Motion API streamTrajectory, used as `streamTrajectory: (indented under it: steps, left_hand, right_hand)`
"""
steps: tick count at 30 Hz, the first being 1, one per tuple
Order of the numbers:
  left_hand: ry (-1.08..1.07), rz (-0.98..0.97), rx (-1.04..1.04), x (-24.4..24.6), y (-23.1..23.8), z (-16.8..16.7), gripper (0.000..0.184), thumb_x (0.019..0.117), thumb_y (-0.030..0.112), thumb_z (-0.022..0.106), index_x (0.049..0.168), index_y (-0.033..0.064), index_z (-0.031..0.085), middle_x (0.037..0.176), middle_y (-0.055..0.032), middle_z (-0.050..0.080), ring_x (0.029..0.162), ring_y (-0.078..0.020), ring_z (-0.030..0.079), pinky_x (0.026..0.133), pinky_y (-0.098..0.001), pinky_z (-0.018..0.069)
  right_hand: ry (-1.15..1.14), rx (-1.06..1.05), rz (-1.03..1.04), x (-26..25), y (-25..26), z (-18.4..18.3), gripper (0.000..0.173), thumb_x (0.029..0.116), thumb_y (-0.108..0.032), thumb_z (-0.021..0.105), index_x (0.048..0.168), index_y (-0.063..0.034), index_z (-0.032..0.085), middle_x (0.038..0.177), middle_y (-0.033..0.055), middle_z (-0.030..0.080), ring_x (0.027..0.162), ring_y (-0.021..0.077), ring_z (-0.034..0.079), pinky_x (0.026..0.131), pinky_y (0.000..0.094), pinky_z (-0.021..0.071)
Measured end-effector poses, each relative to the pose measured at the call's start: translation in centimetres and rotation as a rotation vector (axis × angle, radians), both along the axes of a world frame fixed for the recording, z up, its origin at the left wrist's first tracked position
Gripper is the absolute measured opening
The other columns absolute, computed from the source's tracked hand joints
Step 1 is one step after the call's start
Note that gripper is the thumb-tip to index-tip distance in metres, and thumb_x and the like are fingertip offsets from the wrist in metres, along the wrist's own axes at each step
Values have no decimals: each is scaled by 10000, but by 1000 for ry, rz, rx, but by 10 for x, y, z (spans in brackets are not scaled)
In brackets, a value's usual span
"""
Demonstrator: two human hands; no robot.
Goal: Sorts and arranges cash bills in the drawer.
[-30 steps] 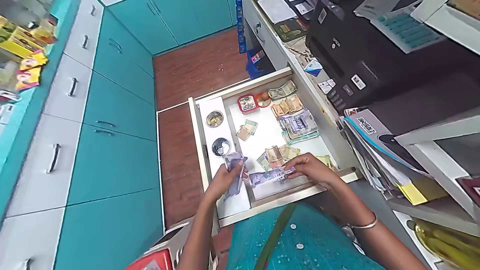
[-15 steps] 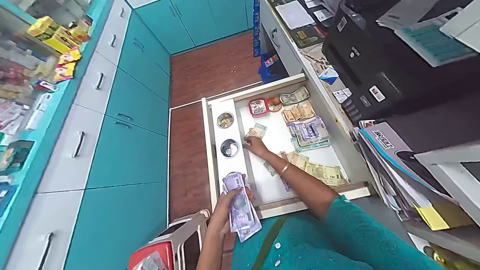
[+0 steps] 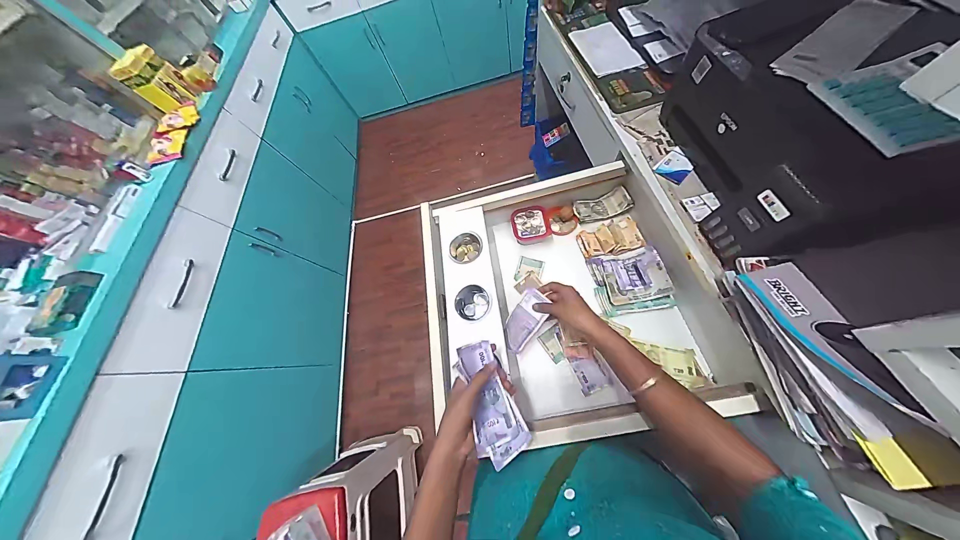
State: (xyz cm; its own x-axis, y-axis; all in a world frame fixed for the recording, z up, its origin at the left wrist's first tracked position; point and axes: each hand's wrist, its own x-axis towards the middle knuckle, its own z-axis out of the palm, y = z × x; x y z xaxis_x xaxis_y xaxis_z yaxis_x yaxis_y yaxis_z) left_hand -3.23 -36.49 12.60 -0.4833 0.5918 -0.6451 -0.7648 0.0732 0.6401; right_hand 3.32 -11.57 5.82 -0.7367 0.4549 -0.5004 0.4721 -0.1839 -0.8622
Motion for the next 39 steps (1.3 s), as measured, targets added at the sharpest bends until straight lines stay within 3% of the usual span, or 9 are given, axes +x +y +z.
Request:
streamTrajectory:
  steps: [3, 7, 13, 18, 21, 24, 26, 32, 39]
  left_hand:
    - [102, -43, -62, 1, 24, -3, 368, 1099, 196, 438, 1386, -32, 469, 883, -119, 714, 772, -212, 733, 777, -388, 633]
    - [6, -162, -17, 6, 35, -2, 492, 1132, 335, 223, 1375, -16, 467, 904, -90, 719, 806, -187, 737, 812, -370, 628]
    - [-161, -121, 104, 29, 46, 1, 500, 1111, 440, 246, 1365, 78, 480, 1046, -63, 722, 929, -146, 724, 803, -324, 621]
    - [-213, -7, 37, 27, 40, -19, 294, 1080, 54, 358, 1330, -16, 495, 907, -114, 717, 804, -210, 736, 793, -378, 623]
    - [-206, 153, -1, 20, 34, -19, 291, 1103, 108, 345, 1304, -18, 514, 883, -118, 714, 765, -210, 736, 765, -372, 632]
    - [-261, 214, -26, 23, 30, -13, 302, 1119, 199, 348, 1160, -14, 557, 882, -136, 734, 764, -227, 752, 738, -383, 645]
    - [-276, 212, 36, 27, 28, -12, 345, 1126, 239, 319, 1136, -1, 566, 904, -133, 742, 802, -242, 758, 766, -414, 644]
    - [-287, 197, 140, 28, 21, -13, 419, 1131, 260, 259, 1104, 8, 592, 909, -127, 748, 831, -258, 762, 816, -449, 639]
    - [-217, 91, 28, 30, 31, -15, 354, 1128, 255, 324, 1147, -16, 551, 872, -129, 729, 790, -232, 749, 785, -390, 633]
  right_hand:
    - [111, 33, -96, 43, 1, 43, 224, 939, -49, 703, 1138, 35, 648, 969, 72, 719, 796, 87, 696, 743, 269, 593]
    - [315, 745, -240, 78, -26, 72, 159, 941, -46, 610, 1028, 28, 720, 1019, 118, 762, 919, 146, 737, 830, 294, 595]
    - [557, 1201, 293, 96, -108, 49, 137, 986, -5, 535, 971, -19, 670, 1118, 138, 753, 1110, 275, 721, 970, 375, 573]
    - [535, 664, 373, 117, -105, 39, 245, 982, -194, 668, 1030, 45, 693, 1205, 168, 724, 1128, 257, 705, 979, 392, 555]
    - [-93, 555, 178, 121, -66, 35, 374, 1005, -304, 630, 1016, 62, 704, 968, 203, 714, 930, 314, 703, 862, 466, 553]
    - [-821, 431, 429, 98, -43, 18, 621, 974, -452, 659, 1199, 126, 620, 1278, 348, 590, 1246, 501, 555, 987, 644, 460]
    - [-1012, 411, 490, 83, -49, 1, 672, 921, -504, 701, 1180, 112, 635, 1302, 321, 597, 1244, 479, 571, 956, 628, 484]
    - [-968, 353, 453, 89, -44, 0, 458, 952, -303, 687, 1193, 82, 632, 1279, 303, 619, 1188, 471, 611, 924, 653, 488]
    - [-833, 443, 227, 138, -1, 85, 400, 1055, -301, 559, 1168, 69, 660, 1185, 324, 646, 1153, 496, 612, 947, 675, 455]
